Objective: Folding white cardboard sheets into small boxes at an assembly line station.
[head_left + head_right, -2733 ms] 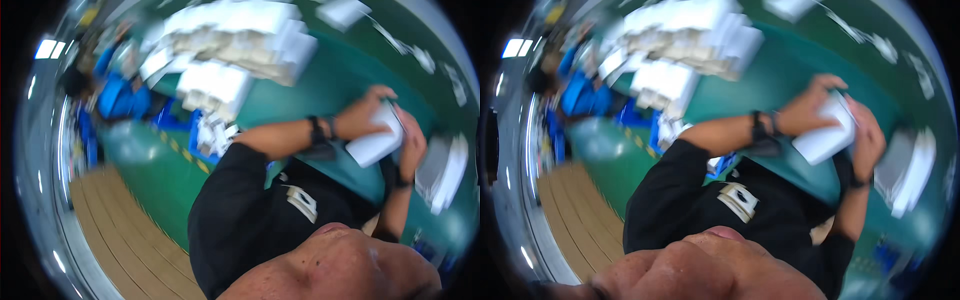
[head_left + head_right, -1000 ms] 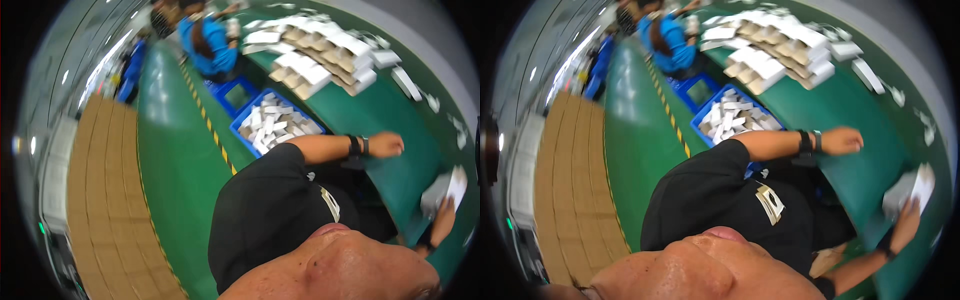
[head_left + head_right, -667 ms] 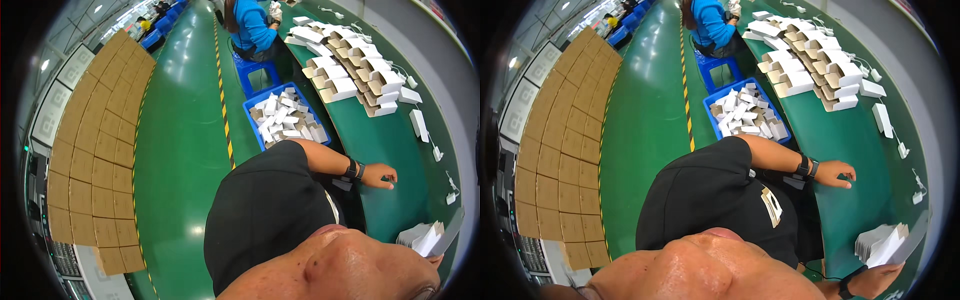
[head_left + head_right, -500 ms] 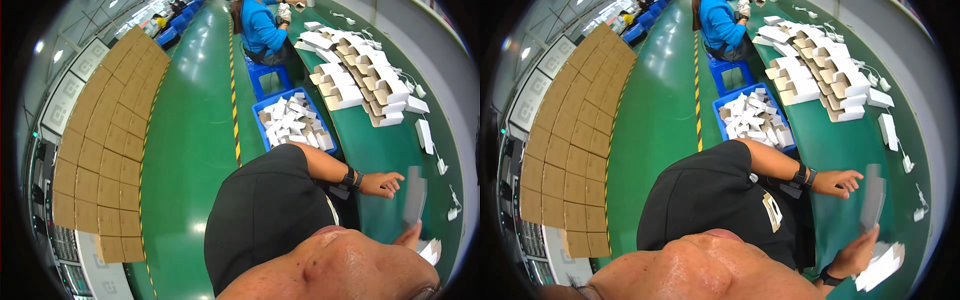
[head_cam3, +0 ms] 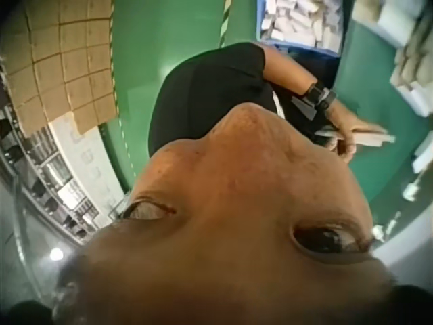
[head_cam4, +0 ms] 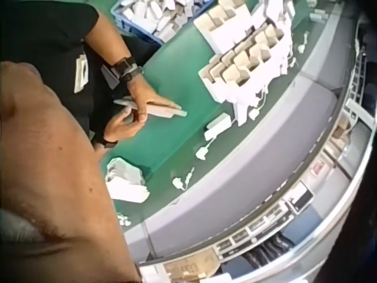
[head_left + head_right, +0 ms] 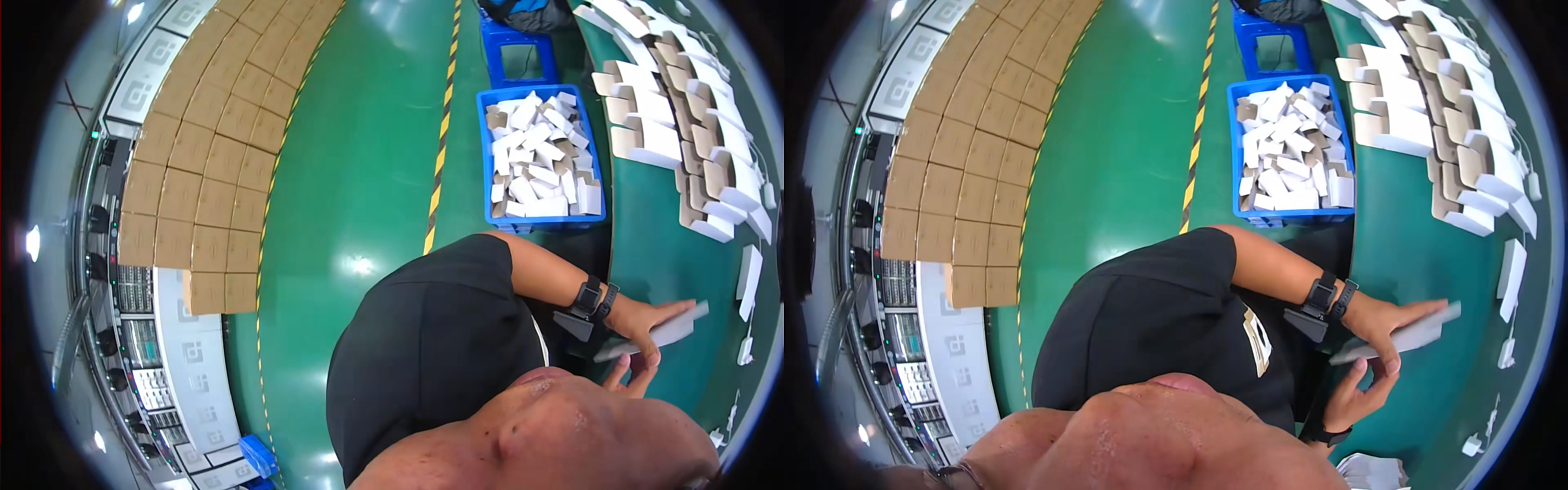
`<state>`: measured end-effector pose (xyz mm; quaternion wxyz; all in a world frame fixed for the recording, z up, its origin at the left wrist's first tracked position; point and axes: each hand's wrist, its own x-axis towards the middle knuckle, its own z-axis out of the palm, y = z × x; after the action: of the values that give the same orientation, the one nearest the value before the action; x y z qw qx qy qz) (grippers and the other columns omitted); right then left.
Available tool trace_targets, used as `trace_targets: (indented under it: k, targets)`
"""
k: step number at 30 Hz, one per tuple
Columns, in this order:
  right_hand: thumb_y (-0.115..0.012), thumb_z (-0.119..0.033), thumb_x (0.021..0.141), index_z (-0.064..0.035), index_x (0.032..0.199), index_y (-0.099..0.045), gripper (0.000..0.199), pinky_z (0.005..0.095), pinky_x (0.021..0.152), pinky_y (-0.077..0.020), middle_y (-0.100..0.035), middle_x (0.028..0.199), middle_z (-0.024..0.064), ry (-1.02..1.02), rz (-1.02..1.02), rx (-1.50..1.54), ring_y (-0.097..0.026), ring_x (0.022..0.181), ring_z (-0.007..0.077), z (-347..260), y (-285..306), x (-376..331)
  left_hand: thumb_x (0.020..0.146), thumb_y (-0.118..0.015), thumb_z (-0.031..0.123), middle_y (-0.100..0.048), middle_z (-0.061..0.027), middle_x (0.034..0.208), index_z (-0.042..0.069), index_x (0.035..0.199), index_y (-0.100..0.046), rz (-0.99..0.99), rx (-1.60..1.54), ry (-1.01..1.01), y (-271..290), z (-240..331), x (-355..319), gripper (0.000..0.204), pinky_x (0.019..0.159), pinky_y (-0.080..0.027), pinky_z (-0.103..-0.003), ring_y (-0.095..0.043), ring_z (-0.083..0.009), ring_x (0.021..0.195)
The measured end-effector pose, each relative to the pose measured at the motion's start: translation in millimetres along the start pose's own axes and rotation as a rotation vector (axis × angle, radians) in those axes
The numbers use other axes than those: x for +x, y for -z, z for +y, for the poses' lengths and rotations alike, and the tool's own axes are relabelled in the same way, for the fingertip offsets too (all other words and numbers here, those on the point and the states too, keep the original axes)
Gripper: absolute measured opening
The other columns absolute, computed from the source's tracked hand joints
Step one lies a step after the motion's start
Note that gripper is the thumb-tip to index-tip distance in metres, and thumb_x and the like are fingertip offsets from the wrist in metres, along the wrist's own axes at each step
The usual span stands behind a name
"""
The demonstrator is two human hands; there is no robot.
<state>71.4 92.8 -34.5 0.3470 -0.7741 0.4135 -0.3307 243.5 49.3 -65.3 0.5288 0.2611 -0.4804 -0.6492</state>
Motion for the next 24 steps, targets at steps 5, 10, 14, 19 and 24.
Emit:
trace_targets:
  k: [5,10,14,19,24]
  targets:
    - [-0.052,-0.013,0.102,0.0007,0.133,-0.045,0.035,0.0292,0.084,-0.0466,-0.057,0.11,0.0117,-0.161,0.192,0.268,-0.057,0.098,0.0179,7,18,32,0.078,-0.079,0.049,-0.035,-0.017,0.151,-0.002,0.155,-0.015,-0.291,-0.09,0.124,-3,22,-18,0.112,0.114,-0.029,-0.039,-0.034,-0.0262,0.139]
    - [-0.055,-0.011,0.1,-0.0011,0.131,-0.045,0.034,0.0257,0.075,-0.0452,-0.057,0.099,0.0076,-0.19,0.181,0.221,-0.055,0.089,0.0132,34,40,32,0.092,-0.068,0.041,-0.038,-0.0146,0.151,-0.002,0.152,-0.027,-0.498,-0.155,0.128,-3,23,-10,0.084,0.117,-0.024,-0.039,-0.033,-0.0225,0.141]
    - [-0.057,-0.012,0.099,-0.001,0.13,-0.045,0.035,0.0256,0.073,-0.0442,-0.056,0.096,0.0065,-0.2,0.102,0.24,-0.054,0.087,0.0125,44,48,35,0.092,-0.068,0.041,-0.037,-0.0145,0.152,-0.002,0.153,-0.025,-0.54,-0.176,0.132,2,20,-13,0.086,0.117,-0.024,-0.039,-0.032,-0.0225,0.142]
    - [-0.06,-0.011,0.098,-0.0024,0.126,-0.048,0.032,0.0259,0.077,-0.0451,-0.055,0.102,0.0059,-0.118,0.282,0.289,-0.054,0.092,0.0132,23,29,38,0.089,-0.073,0.04,-0.042,-0.0211,0.147,-0.001,0.154,-0.023,-0.417,-0.149,0.213,7,21,-16,0.091,0.114,-0.032,-0.039,-0.04,-0.0256,0.137]
    - [-0.06,-0.012,0.097,-0.0025,0.12,-0.051,0.026,0.027,0.081,-0.0462,-0.054,0.109,0.0067,-0.155,0.166,0.292,-0.055,0.097,0.0155,52,40,28,0.087,-0.075,0.041,-0.045,-0.0238,0.144,0.0,0.154,-0.023,-0.438,-0.059,0.23,3,24,-12,0.094,0.11,-0.037,-0.04,-0.046,-0.0272,0.132]
